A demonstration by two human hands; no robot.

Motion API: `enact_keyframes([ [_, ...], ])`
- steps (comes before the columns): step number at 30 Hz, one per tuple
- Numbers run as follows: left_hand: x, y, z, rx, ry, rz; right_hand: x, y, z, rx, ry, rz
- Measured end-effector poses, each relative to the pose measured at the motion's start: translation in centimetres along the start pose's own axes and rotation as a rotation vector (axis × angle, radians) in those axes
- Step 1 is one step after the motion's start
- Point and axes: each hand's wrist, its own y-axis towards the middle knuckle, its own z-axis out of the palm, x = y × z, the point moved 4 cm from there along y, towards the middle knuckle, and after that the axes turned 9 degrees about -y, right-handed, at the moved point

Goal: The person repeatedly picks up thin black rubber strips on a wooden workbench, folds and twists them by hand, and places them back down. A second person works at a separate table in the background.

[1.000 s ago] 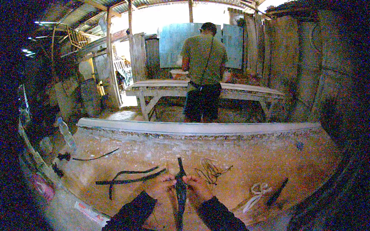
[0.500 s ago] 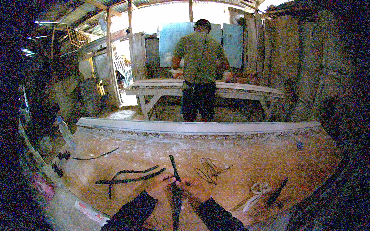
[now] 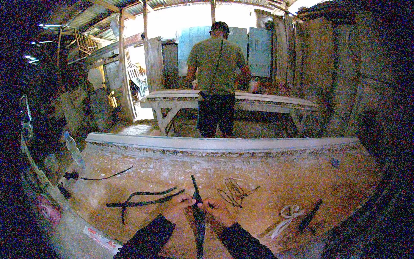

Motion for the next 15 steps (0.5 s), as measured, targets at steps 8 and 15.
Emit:
enact_keyframes([
  [8,-0.2,0.1,-0.1,0.005,-0.021,0.022,0.1,-0.1,-0.1,0.013,-0.061,0.008],
  [15,0.0,-0.2,-0.2,-0.01,-0.109,-0.017,1.1,-0.6,0.5,0.022,-0.139,0.02],
])
